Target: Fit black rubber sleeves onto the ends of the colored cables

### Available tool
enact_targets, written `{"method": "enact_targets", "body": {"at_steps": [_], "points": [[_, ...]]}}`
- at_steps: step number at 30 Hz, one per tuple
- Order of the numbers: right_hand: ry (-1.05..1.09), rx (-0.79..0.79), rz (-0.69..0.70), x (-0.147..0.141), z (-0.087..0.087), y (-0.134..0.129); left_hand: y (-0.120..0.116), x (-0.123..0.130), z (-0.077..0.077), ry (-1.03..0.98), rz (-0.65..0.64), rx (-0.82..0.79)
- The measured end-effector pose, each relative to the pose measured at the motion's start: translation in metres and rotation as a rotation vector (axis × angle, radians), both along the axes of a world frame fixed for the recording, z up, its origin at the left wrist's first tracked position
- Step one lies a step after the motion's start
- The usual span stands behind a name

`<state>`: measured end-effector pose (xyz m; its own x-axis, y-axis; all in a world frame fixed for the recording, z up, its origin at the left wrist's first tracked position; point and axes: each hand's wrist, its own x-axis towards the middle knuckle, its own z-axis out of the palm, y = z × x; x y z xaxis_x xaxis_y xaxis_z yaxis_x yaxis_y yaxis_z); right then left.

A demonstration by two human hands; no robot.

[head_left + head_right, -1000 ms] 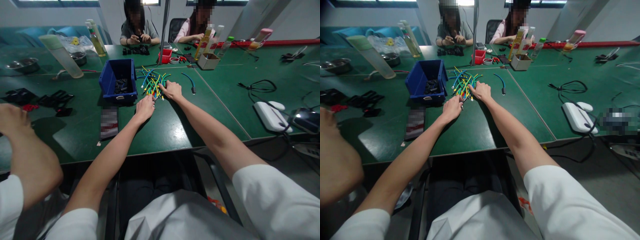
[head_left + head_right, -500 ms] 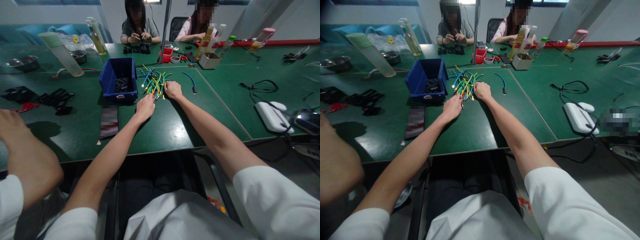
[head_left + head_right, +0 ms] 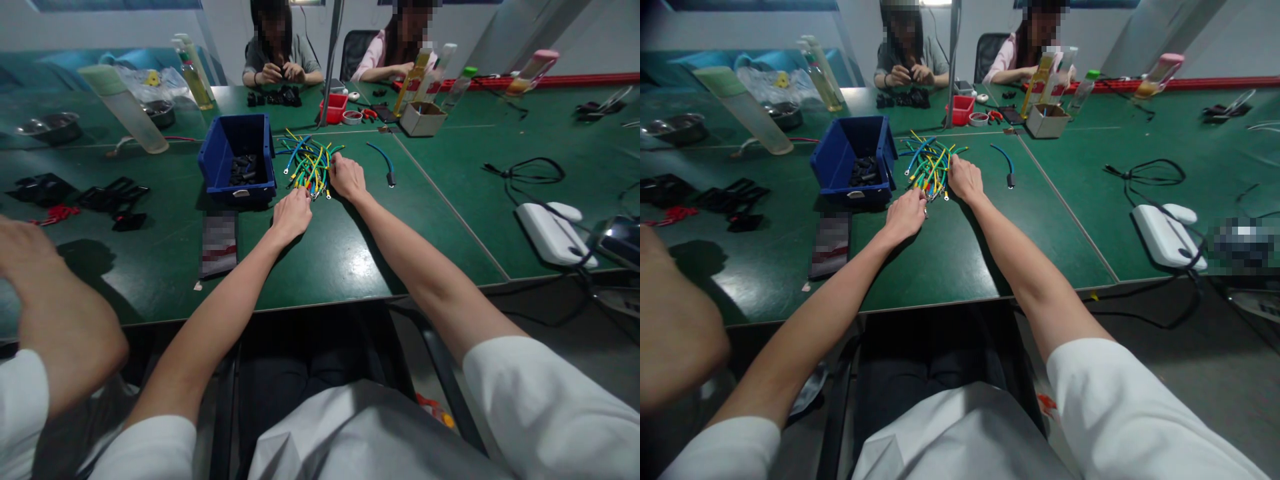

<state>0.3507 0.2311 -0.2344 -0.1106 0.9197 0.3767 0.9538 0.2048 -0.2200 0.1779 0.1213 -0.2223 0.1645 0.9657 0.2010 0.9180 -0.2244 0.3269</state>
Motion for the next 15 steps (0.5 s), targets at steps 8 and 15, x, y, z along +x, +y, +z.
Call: {"method": "enact_targets", "body": {"at_steps": [8, 15], "points": [[-0.044, 0.003, 0.07, 0.0022, -0.0022, 0.0036, 0.0012, -0.0011, -0.0017, 0.052, -0.009, 0.032], [-0.054, 0.019, 0.023, 0.0005, -0.0024, 0.0028, -0.0001, -0.0003, 0.0002, 0.055, -0.002, 0.011]]}}
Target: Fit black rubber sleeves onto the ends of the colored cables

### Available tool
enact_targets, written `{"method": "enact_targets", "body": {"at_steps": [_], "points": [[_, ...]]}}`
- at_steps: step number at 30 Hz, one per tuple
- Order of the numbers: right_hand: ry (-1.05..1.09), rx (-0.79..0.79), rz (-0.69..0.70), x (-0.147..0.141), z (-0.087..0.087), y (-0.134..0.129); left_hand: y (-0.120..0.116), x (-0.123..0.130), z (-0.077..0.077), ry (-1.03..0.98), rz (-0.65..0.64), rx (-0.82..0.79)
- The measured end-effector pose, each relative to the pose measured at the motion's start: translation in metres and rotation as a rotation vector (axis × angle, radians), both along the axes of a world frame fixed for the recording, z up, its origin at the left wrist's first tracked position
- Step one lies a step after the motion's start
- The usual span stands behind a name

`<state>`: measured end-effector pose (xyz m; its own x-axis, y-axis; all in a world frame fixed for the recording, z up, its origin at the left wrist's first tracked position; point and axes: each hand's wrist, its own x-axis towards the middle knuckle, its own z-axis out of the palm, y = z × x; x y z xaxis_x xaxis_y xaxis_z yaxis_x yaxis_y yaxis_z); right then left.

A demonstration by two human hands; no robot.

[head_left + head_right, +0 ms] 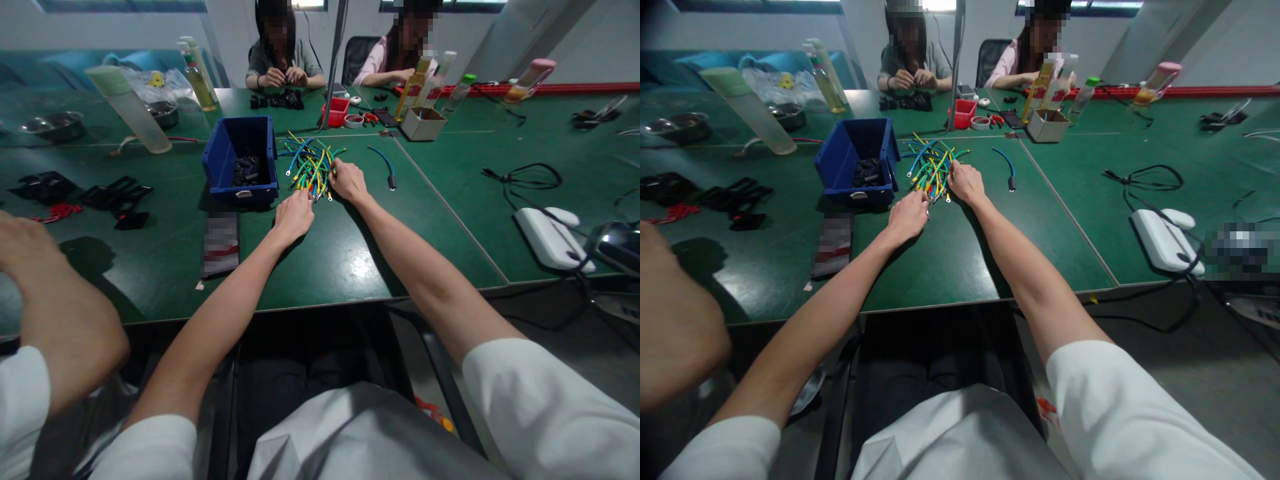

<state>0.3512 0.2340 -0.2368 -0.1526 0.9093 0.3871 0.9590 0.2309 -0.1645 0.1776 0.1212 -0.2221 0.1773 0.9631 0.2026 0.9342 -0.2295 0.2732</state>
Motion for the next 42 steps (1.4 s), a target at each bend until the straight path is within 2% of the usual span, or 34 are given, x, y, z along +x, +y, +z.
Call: {"method": "enact_targets", "body": {"at_steps": [21, 31, 42], "points": [[0.002, -0.051, 0.062, 0.002, -0.0051, 0.0067, -0.0021, 0.0036, 0.0041, 0.023, 0.018, -0.061], [0.022, -0.085, 0.053, 0.0015, 0.0021, 0.0017, 0.0008, 0.0028, 0.0004, 0.013, 0.023, -0.039], [0.017, -0.042, 0.05, 0.0005, 0.0048, -0.0014, -0.0038, 0.0055, 0.0058, 0.018, 0.041, -0.063]]}}
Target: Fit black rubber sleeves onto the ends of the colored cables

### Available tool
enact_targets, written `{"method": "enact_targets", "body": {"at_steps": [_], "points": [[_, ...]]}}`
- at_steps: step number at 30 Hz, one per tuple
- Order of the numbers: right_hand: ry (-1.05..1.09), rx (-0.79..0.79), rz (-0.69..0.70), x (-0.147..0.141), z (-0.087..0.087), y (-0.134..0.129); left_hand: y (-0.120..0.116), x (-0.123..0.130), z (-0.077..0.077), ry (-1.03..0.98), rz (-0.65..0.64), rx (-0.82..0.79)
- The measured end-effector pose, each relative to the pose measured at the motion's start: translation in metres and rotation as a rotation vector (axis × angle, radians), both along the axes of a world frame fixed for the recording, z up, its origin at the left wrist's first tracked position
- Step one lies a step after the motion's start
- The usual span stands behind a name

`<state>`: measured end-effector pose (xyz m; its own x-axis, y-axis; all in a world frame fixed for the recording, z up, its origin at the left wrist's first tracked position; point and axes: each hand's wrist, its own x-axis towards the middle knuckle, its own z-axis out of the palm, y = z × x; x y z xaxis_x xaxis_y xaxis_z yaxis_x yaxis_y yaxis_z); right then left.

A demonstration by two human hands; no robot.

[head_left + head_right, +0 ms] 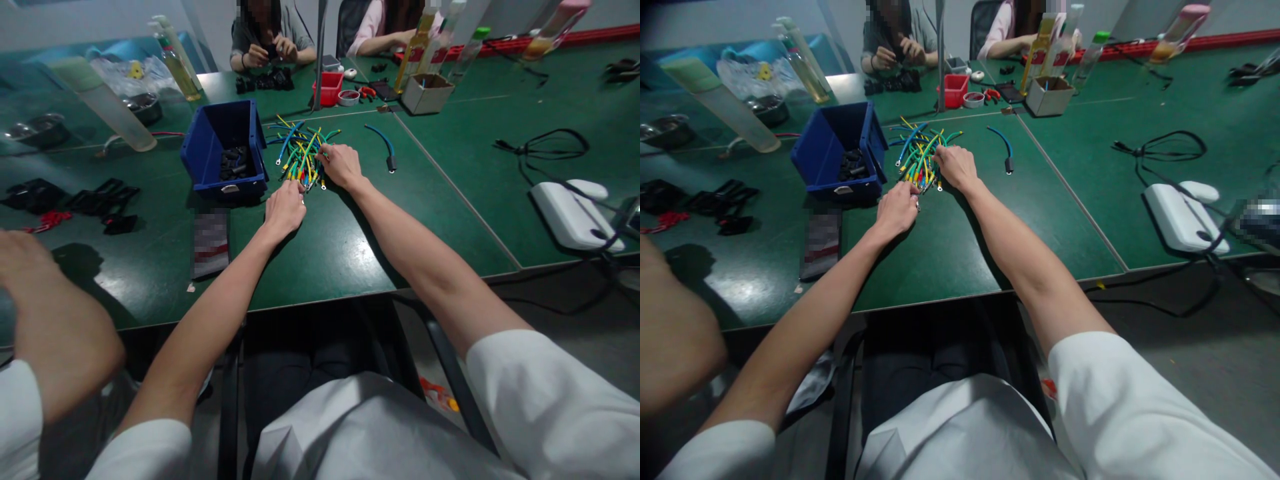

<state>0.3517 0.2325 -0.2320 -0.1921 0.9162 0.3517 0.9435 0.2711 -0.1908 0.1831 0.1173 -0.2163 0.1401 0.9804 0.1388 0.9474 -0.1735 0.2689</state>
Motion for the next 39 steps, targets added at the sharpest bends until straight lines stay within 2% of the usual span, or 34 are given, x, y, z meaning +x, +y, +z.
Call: {"method": "enact_targets", "body": {"at_steps": [8, 21, 30, 39], "points": [[-0.032, 0.041, 0.062, -0.006, 0.0, 0.002, 0.001, 0.0, -0.002, 0.001, 0.005, 0.007], [-0.015, 0.063, 0.016, -0.016, -0.007, -0.003, 0.0, -0.001, 0.001, -0.034, 0.002, 0.028], [0.052, 0.041, -0.093, -0.022, 0.007, -0.016, 0.002, -0.001, 0.0, -0.053, 0.019, 0.022], [0.06, 0.073, -0.114, -0.02, 0.013, -0.021, 0.005, -0.002, -0.001, -0.043, 0.013, 0.034]]}}
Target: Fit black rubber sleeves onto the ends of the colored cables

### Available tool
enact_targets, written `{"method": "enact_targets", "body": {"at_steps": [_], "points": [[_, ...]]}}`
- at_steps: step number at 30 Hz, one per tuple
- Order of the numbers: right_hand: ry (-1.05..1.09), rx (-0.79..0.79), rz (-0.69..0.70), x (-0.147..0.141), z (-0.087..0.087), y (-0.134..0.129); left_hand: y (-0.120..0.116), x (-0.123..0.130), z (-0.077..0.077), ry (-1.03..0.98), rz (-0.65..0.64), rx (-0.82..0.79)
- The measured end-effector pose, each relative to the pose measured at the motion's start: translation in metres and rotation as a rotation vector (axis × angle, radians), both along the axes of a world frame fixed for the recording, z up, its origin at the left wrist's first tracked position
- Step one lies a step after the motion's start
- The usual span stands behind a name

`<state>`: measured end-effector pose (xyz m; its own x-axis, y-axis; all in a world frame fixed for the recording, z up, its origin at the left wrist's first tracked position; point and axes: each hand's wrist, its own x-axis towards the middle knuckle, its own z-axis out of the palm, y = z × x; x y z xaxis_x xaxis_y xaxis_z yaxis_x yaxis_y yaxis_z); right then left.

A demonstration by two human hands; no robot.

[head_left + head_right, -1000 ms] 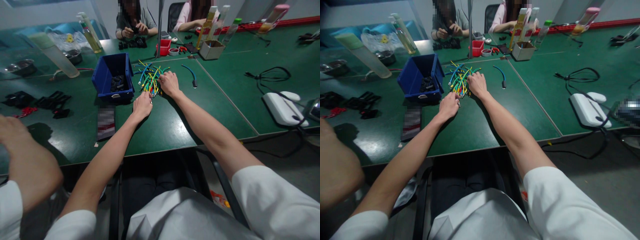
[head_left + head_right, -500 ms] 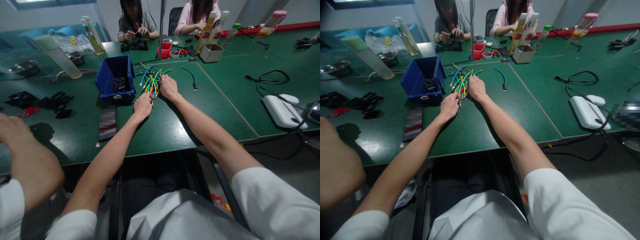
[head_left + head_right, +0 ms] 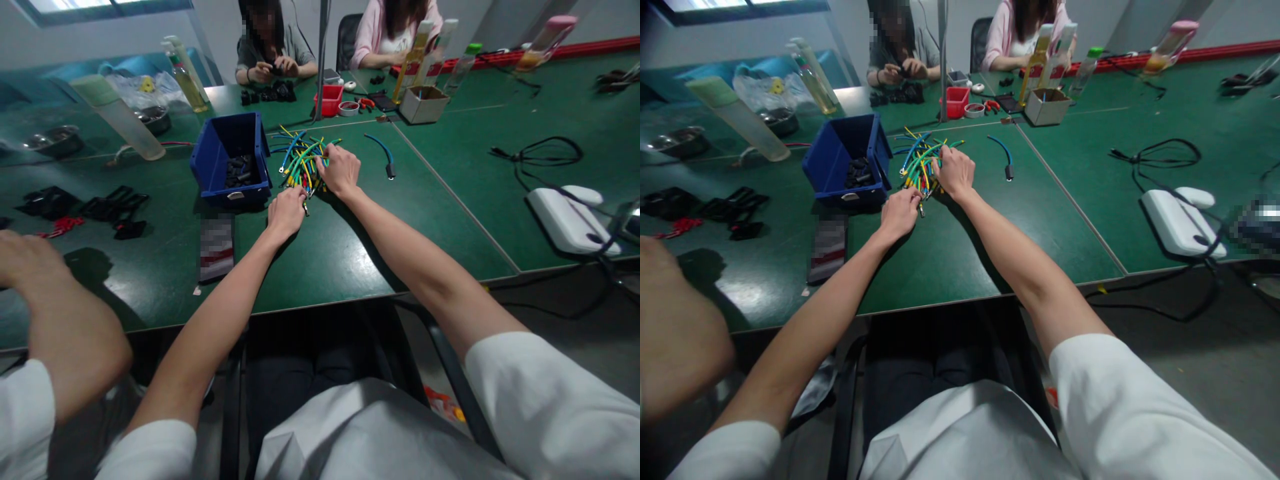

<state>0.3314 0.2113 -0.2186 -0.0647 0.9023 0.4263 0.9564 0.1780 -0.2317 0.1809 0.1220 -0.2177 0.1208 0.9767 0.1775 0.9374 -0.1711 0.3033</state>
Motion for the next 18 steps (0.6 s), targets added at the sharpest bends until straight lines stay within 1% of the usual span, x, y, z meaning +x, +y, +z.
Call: {"method": "enact_targets", "body": {"at_steps": [9, 14, 18], "points": [[0.016, 0.091, -0.052, 0.0061, -0.0076, 0.0075, 0.0039, -0.0031, -0.005, -0.011, -0.02, 0.029], [0.01, 0.111, -0.04, 0.0078, -0.0064, 0.0058, 0.0026, -0.0024, -0.0039, 0.009, -0.022, 0.048], [0.004, 0.107, -0.034, 0.0087, -0.0044, 0.0037, 0.0007, -0.0016, -0.0015, 0.013, -0.002, 0.019]]}}
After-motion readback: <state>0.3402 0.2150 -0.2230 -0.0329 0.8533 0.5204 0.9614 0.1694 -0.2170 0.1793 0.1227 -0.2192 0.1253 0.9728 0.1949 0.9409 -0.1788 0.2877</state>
